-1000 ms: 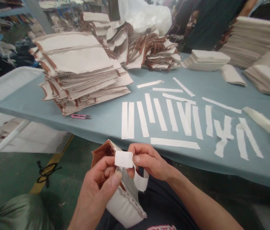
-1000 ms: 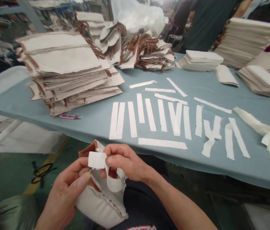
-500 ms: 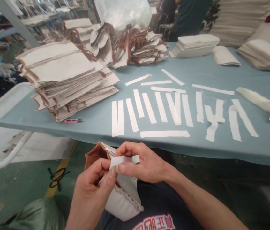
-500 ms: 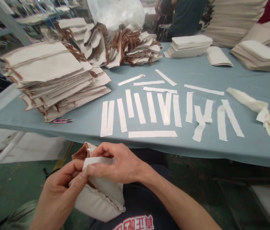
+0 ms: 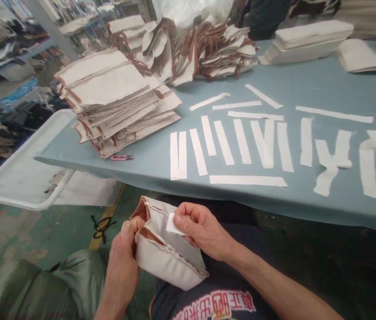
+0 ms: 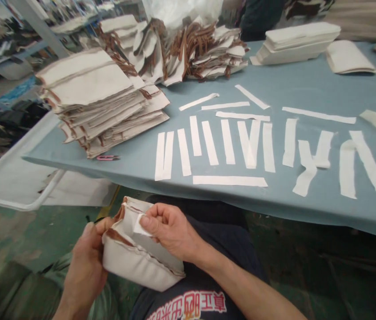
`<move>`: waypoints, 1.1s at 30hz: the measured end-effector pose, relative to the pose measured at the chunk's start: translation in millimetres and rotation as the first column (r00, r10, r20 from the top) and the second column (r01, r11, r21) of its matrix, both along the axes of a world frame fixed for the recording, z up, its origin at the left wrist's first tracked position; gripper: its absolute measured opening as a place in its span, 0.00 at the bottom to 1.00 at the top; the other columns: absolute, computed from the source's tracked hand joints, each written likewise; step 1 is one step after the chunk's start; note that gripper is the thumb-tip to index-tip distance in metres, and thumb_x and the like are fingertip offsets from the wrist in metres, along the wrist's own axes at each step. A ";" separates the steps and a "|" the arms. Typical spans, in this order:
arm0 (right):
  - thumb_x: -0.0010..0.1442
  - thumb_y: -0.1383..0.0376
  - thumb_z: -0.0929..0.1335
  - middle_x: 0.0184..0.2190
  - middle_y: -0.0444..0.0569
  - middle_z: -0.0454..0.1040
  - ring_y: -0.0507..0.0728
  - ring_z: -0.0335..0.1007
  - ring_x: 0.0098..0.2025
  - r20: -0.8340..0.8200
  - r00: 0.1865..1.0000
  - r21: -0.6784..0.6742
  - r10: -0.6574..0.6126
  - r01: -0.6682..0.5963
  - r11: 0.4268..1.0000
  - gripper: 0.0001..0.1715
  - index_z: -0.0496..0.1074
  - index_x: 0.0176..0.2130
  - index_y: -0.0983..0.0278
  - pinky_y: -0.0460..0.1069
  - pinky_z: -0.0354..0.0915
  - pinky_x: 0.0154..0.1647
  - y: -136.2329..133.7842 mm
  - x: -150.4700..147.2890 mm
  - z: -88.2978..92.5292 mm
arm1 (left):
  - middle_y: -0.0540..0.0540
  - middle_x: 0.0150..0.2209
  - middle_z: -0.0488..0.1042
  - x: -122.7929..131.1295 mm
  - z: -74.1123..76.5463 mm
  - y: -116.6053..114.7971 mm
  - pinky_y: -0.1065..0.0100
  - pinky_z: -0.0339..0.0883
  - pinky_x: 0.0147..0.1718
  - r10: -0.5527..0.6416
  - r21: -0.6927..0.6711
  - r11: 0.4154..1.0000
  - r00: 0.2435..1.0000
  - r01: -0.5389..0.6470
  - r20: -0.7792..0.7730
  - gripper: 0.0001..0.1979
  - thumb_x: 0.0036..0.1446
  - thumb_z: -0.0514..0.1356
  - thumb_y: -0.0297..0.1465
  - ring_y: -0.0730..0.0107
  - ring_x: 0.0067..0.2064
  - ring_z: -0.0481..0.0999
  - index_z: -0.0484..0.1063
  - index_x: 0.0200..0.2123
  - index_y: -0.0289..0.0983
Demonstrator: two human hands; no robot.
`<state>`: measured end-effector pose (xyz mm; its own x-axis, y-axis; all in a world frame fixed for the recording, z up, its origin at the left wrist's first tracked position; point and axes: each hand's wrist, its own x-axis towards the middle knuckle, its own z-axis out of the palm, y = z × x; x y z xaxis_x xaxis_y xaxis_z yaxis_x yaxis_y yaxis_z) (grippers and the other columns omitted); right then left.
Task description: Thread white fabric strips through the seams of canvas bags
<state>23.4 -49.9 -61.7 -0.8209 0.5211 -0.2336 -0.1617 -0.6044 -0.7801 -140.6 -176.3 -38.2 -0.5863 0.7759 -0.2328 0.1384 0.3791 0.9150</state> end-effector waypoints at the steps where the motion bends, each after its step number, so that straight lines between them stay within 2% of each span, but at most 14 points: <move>1: 0.53 0.33 0.79 0.19 0.33 0.60 0.44 0.48 0.19 0.014 1.000 -0.017 0.011 -0.011 1.000 0.40 0.65 0.31 0.61 0.43 0.46 0.19 -5.9 -2.5 -3.0 | 0.50 0.23 0.72 -3.8 1.3 -5.6 0.68 0.66 0.25 -0.004 0.002 1.000 0.999 0.004 0.033 0.29 0.69 0.57 0.57 0.65 0.26 0.69 0.71 0.26 0.40; 4: 0.54 0.31 0.78 0.18 0.33 0.61 0.44 0.47 0.18 0.042 0.998 -0.061 0.055 -0.052 0.997 0.40 0.65 0.32 0.61 0.43 0.45 0.18 -20.6 -8.6 -8.2 | 0.48 0.29 0.76 -14.2 10.9 -20.1 0.69 0.71 0.31 -0.089 -0.023 0.996 0.991 0.092 0.104 0.22 0.64 0.67 0.52 0.63 0.32 0.75 0.78 0.34 0.38; 7: 0.56 0.32 0.77 0.18 0.34 0.64 0.44 0.47 0.17 0.047 0.996 -0.064 0.076 -0.073 0.995 0.39 0.66 0.34 0.61 0.43 0.44 0.18 -27.2 -11.2 -3.0 | 0.46 0.34 0.80 -19.4 22.5 -27.4 0.70 0.72 0.34 -0.153 -0.078 0.984 0.982 0.162 0.113 0.20 0.66 0.67 0.50 0.62 0.35 0.78 0.80 0.41 0.38; 9: 0.57 0.33 0.77 0.19 0.34 0.64 0.44 0.48 0.18 0.047 0.996 -0.048 0.073 -0.071 0.996 0.38 0.67 0.35 0.61 0.43 0.44 0.18 -27.7 -11.4 8.5 | 0.47 0.33 0.79 -18.6 28.7 -26.5 0.71 0.70 0.32 -0.167 -0.066 0.983 0.982 0.173 0.089 0.20 0.68 0.65 0.50 0.65 0.33 0.75 0.80 0.39 0.38; 12: 0.60 0.36 0.77 0.21 0.35 0.65 0.45 0.50 0.20 0.011 0.998 0.008 0.066 -0.066 0.998 0.34 0.68 0.37 0.61 0.43 0.49 0.20 -26.3 -11.5 34.6 | 0.49 0.28 0.76 -12.1 35.3 -18.3 0.73 0.67 0.28 -0.174 0.009 0.985 0.983 0.174 0.053 0.20 0.65 0.68 0.49 0.69 0.29 0.71 0.81 0.34 0.38; 15: 0.65 0.45 0.76 0.23 0.37 0.66 0.47 0.56 0.22 0.020 0.999 0.169 0.036 -0.039 0.985 0.24 0.71 0.38 0.61 0.44 0.55 0.24 -25.4 -12.9 56.0 | 0.49 0.27 0.76 -3.8 38.2 -8.2 0.72 0.68 0.27 -0.166 0.097 0.982 0.985 0.160 0.052 0.17 0.63 0.70 0.46 0.69 0.28 0.72 0.82 0.33 0.38; 17: 0.67 0.51 0.74 0.23 0.38 0.67 0.49 0.58 0.24 0.114 0.992 0.353 -0.057 0.013 0.935 0.17 0.71 0.37 0.60 0.45 0.55 0.25 -25.5 -14.0 60.1 | 0.48 0.29 0.79 0.6 36.6 -3.3 0.72 0.69 0.27 -0.148 0.137 0.981 0.987 0.139 0.057 0.16 0.63 0.70 0.45 0.67 0.28 0.74 0.84 0.35 0.38; 19: 0.68 0.55 0.72 0.23 0.38 0.68 0.50 0.61 0.25 0.202 0.962 0.509 -0.181 0.054 0.859 0.13 0.72 0.36 0.59 0.46 0.55 0.27 -25.9 -13.9 57.0 | 0.46 0.30 0.81 3.0 31.5 -0.5 0.71 0.71 0.29 -0.142 0.153 0.979 0.988 0.132 0.059 0.15 0.64 0.69 0.44 0.65 0.30 0.77 0.85 0.37 0.37; 22: 0.68 0.56 0.72 0.25 0.39 0.70 0.50 0.62 0.25 0.260 0.923 0.598 -0.285 0.077 0.797 0.11 0.73 0.37 0.59 0.47 0.56 0.28 -27.0 -11.6 48.3 | 0.45 0.35 0.84 3.0 18.6 -0.4 0.72 0.73 0.31 -0.150 0.179 0.975 0.983 0.130 0.101 0.15 0.66 0.69 0.44 0.66 0.32 0.80 0.87 0.42 0.38; 27: 0.69 0.56 0.72 0.23 0.37 0.71 0.49 0.61 0.23 0.285 0.913 0.604 -0.291 0.065 0.795 0.12 0.72 0.37 0.59 0.47 0.55 0.28 -27.8 -11.2 42.4 | 0.45 0.41 0.86 -1.8 1.9 -2.8 0.74 0.72 0.32 -0.174 0.199 0.970 0.970 0.139 0.170 0.15 0.67 0.69 0.44 0.68 0.34 0.80 0.88 0.47 0.40; 30: 0.69 0.56 0.71 0.24 0.37 0.72 0.50 0.63 0.24 0.301 0.906 0.596 -0.296 0.064 0.801 0.12 0.71 0.37 0.59 0.47 0.56 0.28 -27.4 -13.7 41.3 | 0.45 0.42 0.86 -3.0 1.6 -0.4 0.72 0.72 0.33 -0.183 0.195 0.968 0.975 0.156 0.129 0.15 0.68 0.68 0.43 0.67 0.34 0.80 0.88 0.46 0.40; 33: 0.69 0.55 0.71 0.27 0.39 0.75 0.51 0.66 0.26 0.306 0.894 0.592 -0.327 0.090 0.801 0.12 0.71 0.37 0.59 0.48 0.58 0.29 -26.6 -15.7 39.6 | 0.42 0.43 0.87 -2.2 2.4 2.6 0.67 0.76 0.36 -0.126 0.165 0.981 0.984 0.105 0.125 0.16 0.64 0.70 0.45 0.60 0.38 0.82 0.88 0.44 0.39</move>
